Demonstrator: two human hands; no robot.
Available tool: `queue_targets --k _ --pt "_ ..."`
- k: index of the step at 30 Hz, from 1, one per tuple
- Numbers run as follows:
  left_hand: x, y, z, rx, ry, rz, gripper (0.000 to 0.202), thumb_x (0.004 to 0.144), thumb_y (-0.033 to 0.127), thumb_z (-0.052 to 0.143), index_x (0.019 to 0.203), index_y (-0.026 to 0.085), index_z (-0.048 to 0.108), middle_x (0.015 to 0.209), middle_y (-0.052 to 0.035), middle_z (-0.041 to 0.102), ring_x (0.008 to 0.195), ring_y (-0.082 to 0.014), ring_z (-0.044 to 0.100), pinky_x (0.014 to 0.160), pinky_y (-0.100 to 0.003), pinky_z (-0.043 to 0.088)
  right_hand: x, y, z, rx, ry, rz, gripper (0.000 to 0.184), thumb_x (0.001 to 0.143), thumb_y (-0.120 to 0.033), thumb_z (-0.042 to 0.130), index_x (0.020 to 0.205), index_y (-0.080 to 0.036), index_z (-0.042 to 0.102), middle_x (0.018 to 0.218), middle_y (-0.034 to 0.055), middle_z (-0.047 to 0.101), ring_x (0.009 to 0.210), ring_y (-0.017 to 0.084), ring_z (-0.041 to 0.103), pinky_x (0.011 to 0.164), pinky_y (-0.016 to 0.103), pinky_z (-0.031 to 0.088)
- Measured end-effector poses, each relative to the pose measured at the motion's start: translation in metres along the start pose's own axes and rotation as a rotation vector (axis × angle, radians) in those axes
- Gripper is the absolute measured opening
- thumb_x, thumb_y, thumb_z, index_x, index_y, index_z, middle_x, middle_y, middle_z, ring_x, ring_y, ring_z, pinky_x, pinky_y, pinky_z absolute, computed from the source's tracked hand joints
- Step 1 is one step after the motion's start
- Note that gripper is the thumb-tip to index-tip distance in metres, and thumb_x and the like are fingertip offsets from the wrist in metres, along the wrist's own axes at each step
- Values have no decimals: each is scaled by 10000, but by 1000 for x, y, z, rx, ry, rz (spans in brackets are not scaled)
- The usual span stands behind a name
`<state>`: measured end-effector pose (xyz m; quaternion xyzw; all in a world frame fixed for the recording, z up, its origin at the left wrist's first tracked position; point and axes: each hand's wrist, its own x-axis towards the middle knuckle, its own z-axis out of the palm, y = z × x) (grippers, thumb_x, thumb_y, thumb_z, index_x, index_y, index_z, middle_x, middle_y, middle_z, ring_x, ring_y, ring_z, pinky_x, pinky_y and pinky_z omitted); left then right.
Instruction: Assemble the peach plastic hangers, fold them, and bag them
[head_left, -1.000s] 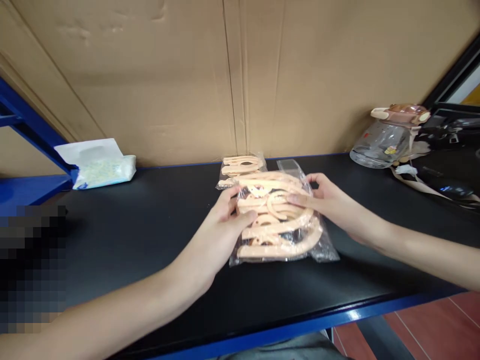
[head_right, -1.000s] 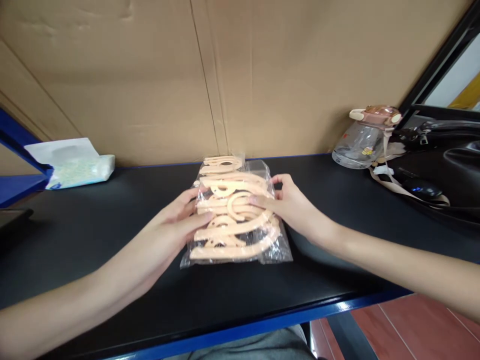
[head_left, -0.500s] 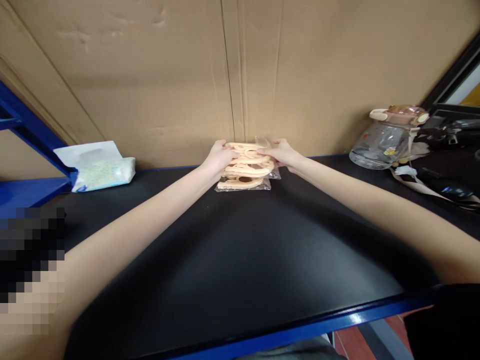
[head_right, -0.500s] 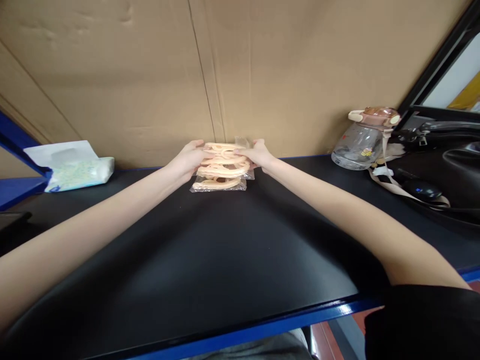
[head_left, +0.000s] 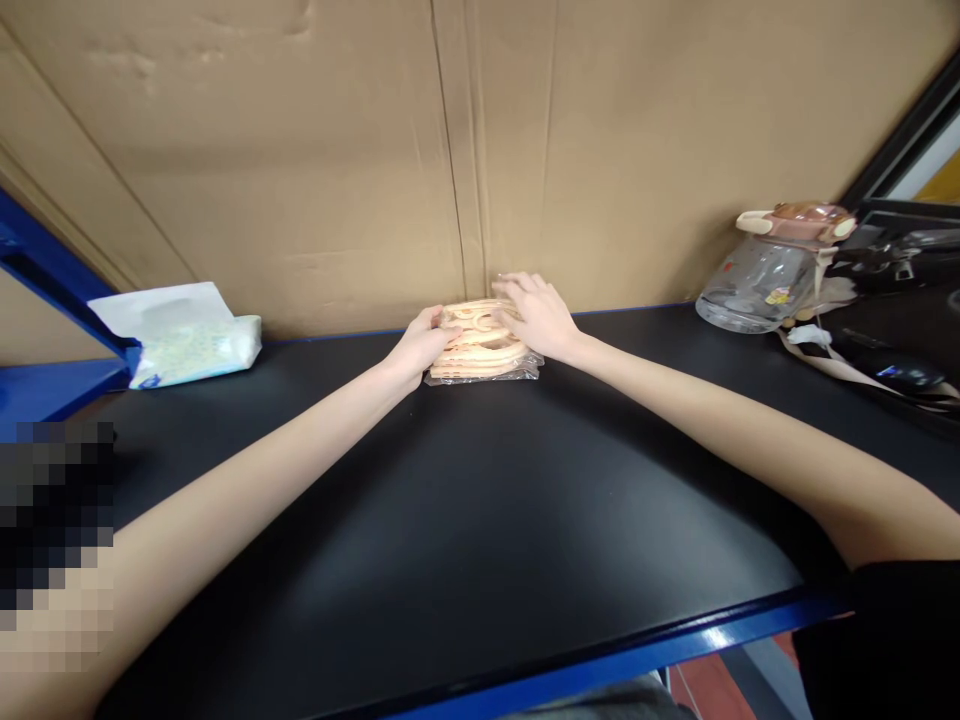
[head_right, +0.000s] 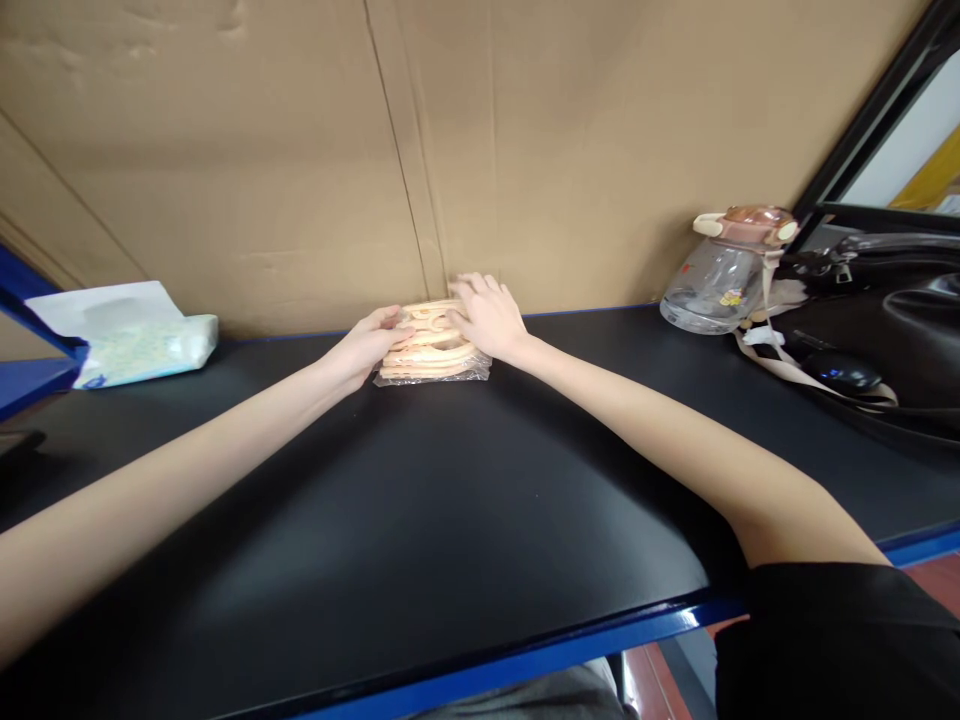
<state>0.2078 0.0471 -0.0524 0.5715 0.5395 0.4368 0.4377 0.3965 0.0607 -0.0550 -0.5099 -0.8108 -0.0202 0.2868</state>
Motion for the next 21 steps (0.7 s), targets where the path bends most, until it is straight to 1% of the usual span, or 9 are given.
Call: queue_targets --k 2,4,7,9,11,13,15,19,21 --pt "-2 -1 -2 11 -12 5 641 825 134 624 1416 115 376 1461 -183 419 1243 -257 530 1005 -324 463 3 2 3 11 -79 -16 445 950 -374 377 1273 -131 562 1355 142 535 1253 318 465 1049 488 348" --pt "-4 -3 -3 25 -12 14 646 828 154 628 1421 116 373 1463 -178 421 1267 -258 508 1023 -326 448 6 4 5 29 -140 -20 493 959 -441 355 1278 -132 569 1325 139 571 1241 307 494 1040 468 369" --pt "-7 -6 -3 51 -11 43 623 846 190 618 1417 108 382 1447 -170 448 1289 -251 485 1056 -323 412 8 6 1 49 -238 -18 656 925 -590 359 1375 -131 487 1434 152 481 1321 325 432 1073 470 350" --pt "-7 -8 -4 71 -14 62 617 858 211 608 1419 96 380 1451 -173 443 1299 -255 473 1075 -330 390 8 7 -4 58 -303 -10 813 852 -701 403 1447 -147 395 1505 149 388 1371 344 368 1097 484 332" --pt "-7 -10 -4 90 -19 75 616 868 228 598 1424 83 373 1463 -182 424 1312 -263 456 1090 -343 368 8 8 -9 65 -373 -8 988 746 -778 487 1497 -164 297 1551 141 300 1408 361 295 1120 500 309" --pt "-7 -11 -5 101 -28 90 612 877 251 593 1425 90 375 1470 -180 418 1325 -266 441 1094 -340 361 8 9 -13 72 -437 -15 1121 668 -803 552 1520 -152 225 1574 144 233 1434 370 226 1144 509 273" --pt "-7 -13 -4 106 -36 105 610 883 279 590 1429 113 375 1484 -165 407 1345 -260 419 1094 -325 358 7 8 -15 68 -472 -25 1169 658 -797 569 1526 -116 185 1582 161 195 1445 372 187 1162 508 237" --pt "-8 -16 -2 118 -31 117 621 905 324 556 1460 159 330 1546 -131 312 1410 -246 321 1130 -324 304 5 6 -14 12 -449 -51 1161 691 -783 546 1525 -73 159 1569 187 218 1432 388 215 1150 519 247" --pt "-8 -16 -1 128 -27 116 636 909 338 546 1471 160 308 1549 -135 305 1422 -250 298 1137 -332 293 4 4 -14 -22 -426 -65 1156 702 -789 523 1521 -55 166 1555 198 252 1411 402 257 1136 529 260"
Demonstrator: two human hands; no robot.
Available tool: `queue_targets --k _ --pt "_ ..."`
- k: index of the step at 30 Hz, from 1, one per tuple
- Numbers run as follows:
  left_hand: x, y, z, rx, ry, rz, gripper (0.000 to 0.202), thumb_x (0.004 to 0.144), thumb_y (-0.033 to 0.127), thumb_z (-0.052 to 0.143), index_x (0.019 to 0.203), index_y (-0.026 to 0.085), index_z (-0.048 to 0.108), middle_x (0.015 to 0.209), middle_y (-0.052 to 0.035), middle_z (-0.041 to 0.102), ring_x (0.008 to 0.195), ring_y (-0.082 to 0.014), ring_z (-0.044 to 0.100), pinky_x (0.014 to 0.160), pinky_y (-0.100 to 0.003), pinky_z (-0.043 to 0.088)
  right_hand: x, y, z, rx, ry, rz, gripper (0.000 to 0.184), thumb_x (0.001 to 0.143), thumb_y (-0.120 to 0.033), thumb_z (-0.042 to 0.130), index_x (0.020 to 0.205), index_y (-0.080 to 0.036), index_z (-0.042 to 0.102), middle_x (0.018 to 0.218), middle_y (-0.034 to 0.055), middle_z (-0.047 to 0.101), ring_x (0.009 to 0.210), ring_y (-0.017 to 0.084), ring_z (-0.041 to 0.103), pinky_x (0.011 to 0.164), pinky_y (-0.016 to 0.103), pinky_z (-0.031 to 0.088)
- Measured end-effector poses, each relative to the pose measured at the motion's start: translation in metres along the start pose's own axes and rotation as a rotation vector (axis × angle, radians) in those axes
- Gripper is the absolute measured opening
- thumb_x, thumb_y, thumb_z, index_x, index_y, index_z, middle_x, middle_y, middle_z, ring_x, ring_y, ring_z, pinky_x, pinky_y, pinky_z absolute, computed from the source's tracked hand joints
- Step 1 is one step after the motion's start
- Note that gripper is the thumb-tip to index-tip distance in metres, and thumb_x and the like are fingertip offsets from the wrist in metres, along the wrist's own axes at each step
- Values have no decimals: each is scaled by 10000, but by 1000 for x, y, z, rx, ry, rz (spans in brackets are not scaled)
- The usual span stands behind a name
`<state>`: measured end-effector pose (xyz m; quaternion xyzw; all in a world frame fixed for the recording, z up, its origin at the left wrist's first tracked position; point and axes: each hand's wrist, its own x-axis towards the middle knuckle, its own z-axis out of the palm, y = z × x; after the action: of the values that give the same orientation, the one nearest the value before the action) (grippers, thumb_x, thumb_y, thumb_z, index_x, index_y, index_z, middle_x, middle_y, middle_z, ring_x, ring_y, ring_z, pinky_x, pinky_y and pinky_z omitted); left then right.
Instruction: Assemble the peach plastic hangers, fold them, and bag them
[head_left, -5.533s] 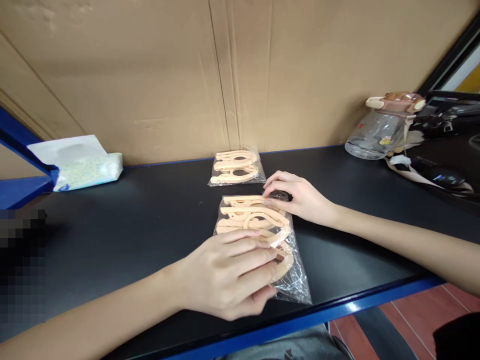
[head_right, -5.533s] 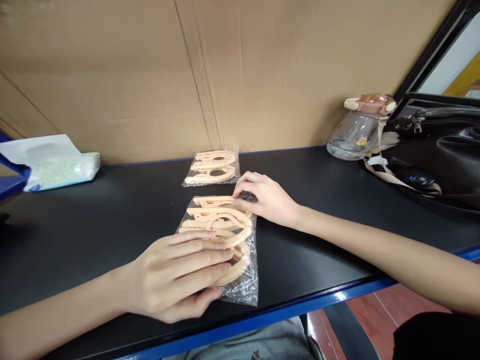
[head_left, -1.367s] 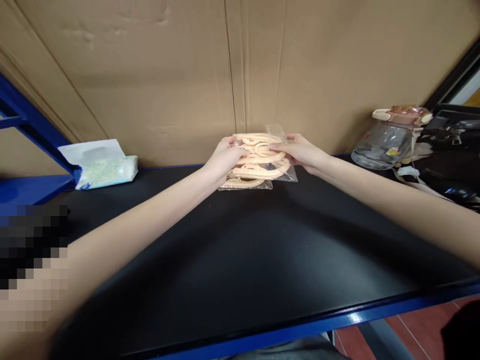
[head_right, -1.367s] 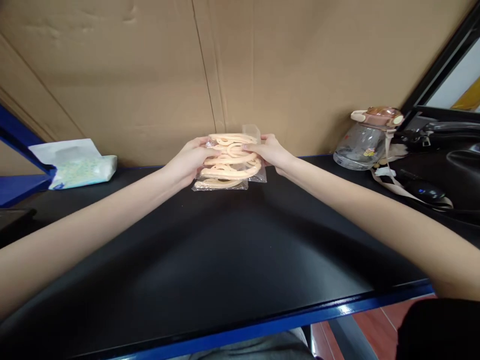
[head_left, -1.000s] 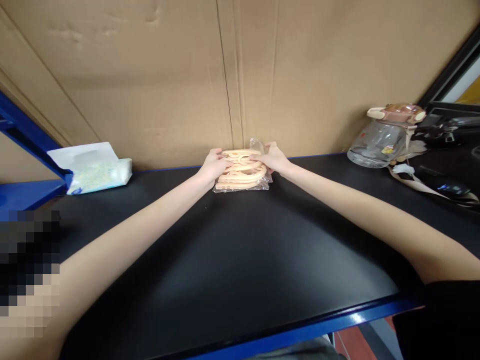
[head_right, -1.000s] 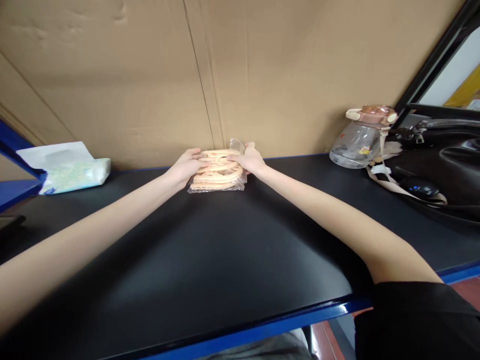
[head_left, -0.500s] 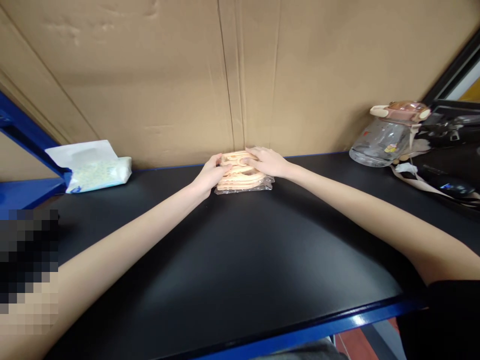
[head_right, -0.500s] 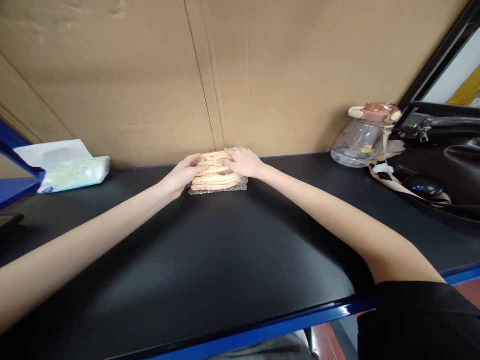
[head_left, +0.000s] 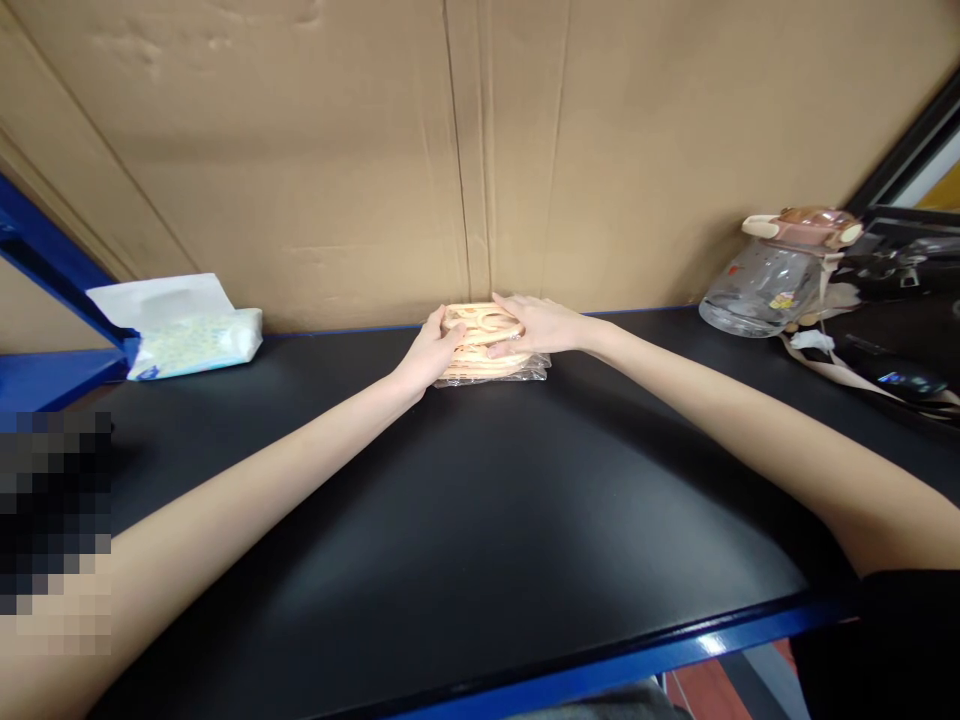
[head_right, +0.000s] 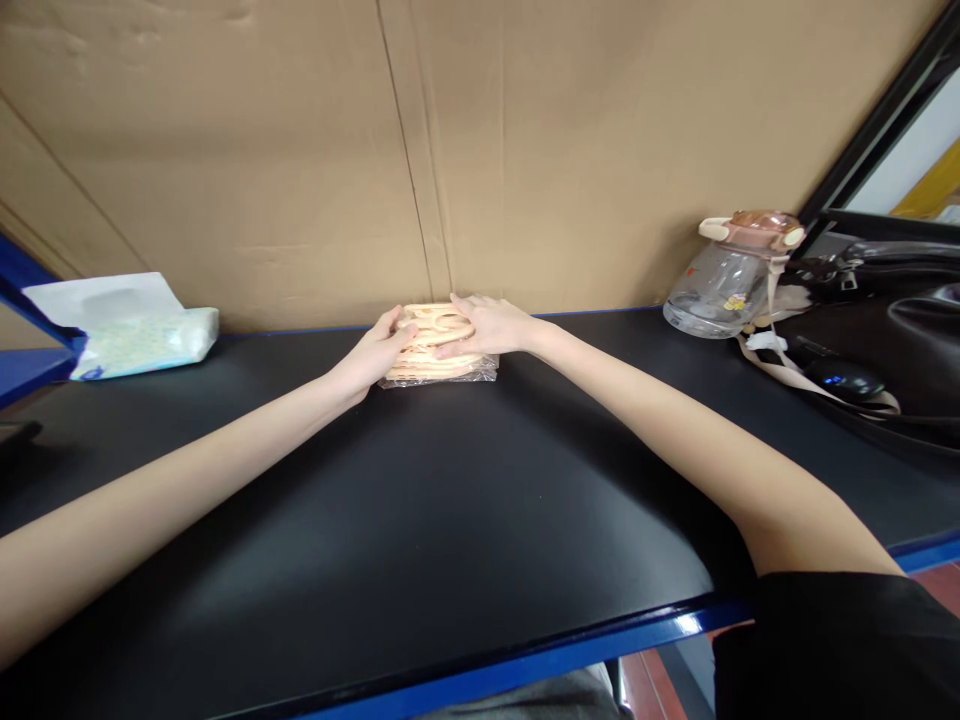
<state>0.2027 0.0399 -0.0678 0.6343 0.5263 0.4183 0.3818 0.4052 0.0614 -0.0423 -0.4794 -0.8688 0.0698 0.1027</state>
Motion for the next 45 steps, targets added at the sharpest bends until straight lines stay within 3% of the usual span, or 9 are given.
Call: queue_targets --k 14,19,21,24,27,30,33,37,45 --pt "-3 5 2 144 -16 -1 618 966 363 392 1490 80 224 1548 -169 289 1388 -261 362 1128 -351 321 3 1 -8 -62 -57 -124 1184 637 -787 597 1535 -160 148 1505 191 368 1372 437 295 1086 602 240" --pt "-3 6 -2 267 -23 30 725 974 477 296 1507 26 103 1570 -204 198 1440 -270 249 1161 -379 253 -1 -2 -17 -14 -118 -96 1092 747 -823 418 1542 -167 59 1597 135 128 1456 411 45 1145 612 36" --pt "-13 9 -3 338 -5 60 717 969 480 308 1513 56 112 1587 -185 146 1468 -286 136 1187 -426 149 -8 -4 -21 12 -50 -98 958 830 -788 293 1541 -176 97 1602 117 106 1468 367 24 1154 594 23" --pt "-44 11 -4 460 -20 170 716 952 446 379 1515 78 132 1602 -150 100 1480 -261 26 1199 -419 41 -30 -12 -25 13 165 -191 771 927 -673 235 1498 -157 270 1564 138 269 1460 315 166 1154 562 126" --pt "-83 8 -3 731 -102 371 758 955 491 341 1515 58 68 1604 -160 53 1479 -267 -15 1195 -470 84 -63 -25 -22 0 396 -323 576 953 -550 386 1370 -160 461 1434 134 486 1357 274 394 1101 499 303" --pt "-113 4 -2 861 -265 407 731 966 537 300 1518 99 107 1603 -146 61 1477 -270 23 1181 -501 165 -96 -41 -9 -45 502 -449 358 949 -389 483 1177 -141 605 1217 120 636 1147 240 567 981 415 449" --pt "-126 2 -1 935 -374 375 718 968 577 254 1511 114 184 1600 -134 87 1473 -279 56 1174 -504 205 -120 -53 12 -71 377 -479 283 956 -328 468 1075 -155 658 1108 91 679 1028 204 624 919 357 508" --pt "-125 2 1 977 -417 404 684 982 552 228 1492 97 255 1583 -138 175 1468 -265 116 1185 -496 188 -130 -57 34 -72 212 -348 475 964 -397 437 1332 -107 518 1400 147 521 1278 255 504 1054 421 448" --pt "-122 1 -7 1004 -452 442 692 980 563 219 1499 107 250 1578 -122 203 1463 -248 166 1186 -479 203 -129 -48 37 16 14 -202 715 945 -598 338 1449 -92 379 1533 165 304 1429 292 275 1150 513 285"
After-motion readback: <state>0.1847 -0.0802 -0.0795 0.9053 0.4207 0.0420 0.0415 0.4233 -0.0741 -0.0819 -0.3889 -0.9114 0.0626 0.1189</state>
